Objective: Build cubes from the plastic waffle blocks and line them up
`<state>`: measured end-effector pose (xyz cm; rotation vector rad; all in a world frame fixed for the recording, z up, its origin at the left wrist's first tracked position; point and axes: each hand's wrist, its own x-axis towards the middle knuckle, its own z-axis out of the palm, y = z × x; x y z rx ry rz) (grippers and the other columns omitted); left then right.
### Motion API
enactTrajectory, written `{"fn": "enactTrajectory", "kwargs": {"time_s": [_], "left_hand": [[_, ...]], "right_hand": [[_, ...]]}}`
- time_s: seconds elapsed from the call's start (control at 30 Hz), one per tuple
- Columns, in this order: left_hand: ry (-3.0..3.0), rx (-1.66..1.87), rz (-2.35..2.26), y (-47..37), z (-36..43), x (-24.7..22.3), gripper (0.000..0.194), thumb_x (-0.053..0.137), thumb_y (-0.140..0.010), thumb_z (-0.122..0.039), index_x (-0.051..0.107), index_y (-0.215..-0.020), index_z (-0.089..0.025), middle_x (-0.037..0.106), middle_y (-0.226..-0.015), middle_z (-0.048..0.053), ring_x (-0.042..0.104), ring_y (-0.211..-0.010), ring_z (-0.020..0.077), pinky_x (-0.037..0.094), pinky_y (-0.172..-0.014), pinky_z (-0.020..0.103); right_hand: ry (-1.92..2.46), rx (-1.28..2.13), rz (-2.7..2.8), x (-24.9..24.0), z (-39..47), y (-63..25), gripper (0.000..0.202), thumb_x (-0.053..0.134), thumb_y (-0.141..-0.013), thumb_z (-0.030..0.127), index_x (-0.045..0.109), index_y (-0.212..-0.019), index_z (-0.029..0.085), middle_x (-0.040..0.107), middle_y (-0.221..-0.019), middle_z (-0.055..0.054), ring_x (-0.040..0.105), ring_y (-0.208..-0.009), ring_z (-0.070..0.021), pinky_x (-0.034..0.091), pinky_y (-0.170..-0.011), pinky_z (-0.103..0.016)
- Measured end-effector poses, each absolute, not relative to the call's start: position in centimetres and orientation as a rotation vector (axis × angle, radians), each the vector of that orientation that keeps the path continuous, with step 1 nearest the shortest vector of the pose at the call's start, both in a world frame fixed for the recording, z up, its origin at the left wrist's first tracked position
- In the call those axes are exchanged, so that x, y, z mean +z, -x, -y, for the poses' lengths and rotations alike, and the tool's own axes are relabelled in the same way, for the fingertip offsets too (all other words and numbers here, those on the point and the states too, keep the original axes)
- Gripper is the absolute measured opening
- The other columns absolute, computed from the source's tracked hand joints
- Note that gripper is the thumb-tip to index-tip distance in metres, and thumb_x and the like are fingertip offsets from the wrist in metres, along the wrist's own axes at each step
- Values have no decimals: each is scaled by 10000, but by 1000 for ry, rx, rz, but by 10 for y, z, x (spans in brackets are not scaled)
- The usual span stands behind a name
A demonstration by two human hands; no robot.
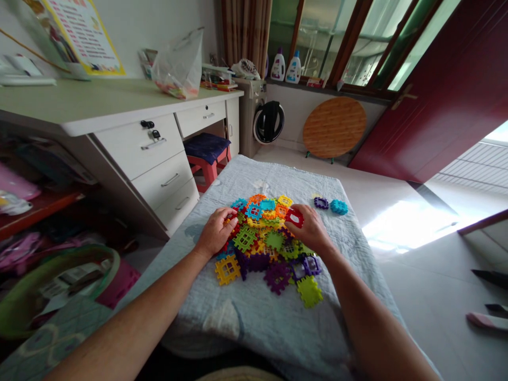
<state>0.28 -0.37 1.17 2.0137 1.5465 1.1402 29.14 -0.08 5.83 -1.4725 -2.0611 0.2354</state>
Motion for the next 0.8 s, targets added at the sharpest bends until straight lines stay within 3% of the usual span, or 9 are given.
{"fn": "enactTrajectory", "kwargs": {"time_s": [0.2, 0.37, 0.6, 0.8], "left_hand": [[-2008, 1143, -1540, -2, 3, 10, 273, 466, -886, -369, 598, -1048, -195, 600, -1123, 75, 559, -1099, 224, 426, -1021, 398], [-2016, 1148, -1538, -1, 1, 7, 277, 468, -884, -365, 597, -1058, -192, 598, -1127, 76, 557, -1108, 224, 426, -1023, 395], [-2020, 1150, -1527, -1, 1, 7, 272, 469, -888, -362, 595, -1056, -190, 596, -1130, 78, 553, -1107, 221, 422, -1028, 395], [-2010, 1158, -1528, -3, 3, 11, 266, 470, -882, -364, 599, -1039, -192, 607, -1119, 79, 558, -1100, 226, 425, -1025, 407]], "right_hand": [[1776, 132, 1911, 40, -25, -332, 488, 617, -732, 381, 560, -1173, 180, 621, -1167, -133, 508, -1052, -317, 391, -883, -444], [1874, 185, 1992, 23, -35, -334, 492, 605, -746, 372, 559, -1203, 194, 611, -1218, -110, 492, -1084, -316, 368, -892, -434], [1928, 176, 2062, 21, -39, -337, 573, 618, -740, 433, 566, -1251, 177, 600, -1231, -120, 486, -1110, -327, 371, -881, -415], [1926, 159, 2152, 27, -45, -344, 493, 604, -758, 384, 605, -1199, 162, 636, -1142, -127, 539, -1043, -283, 390, -841, -353]]}}
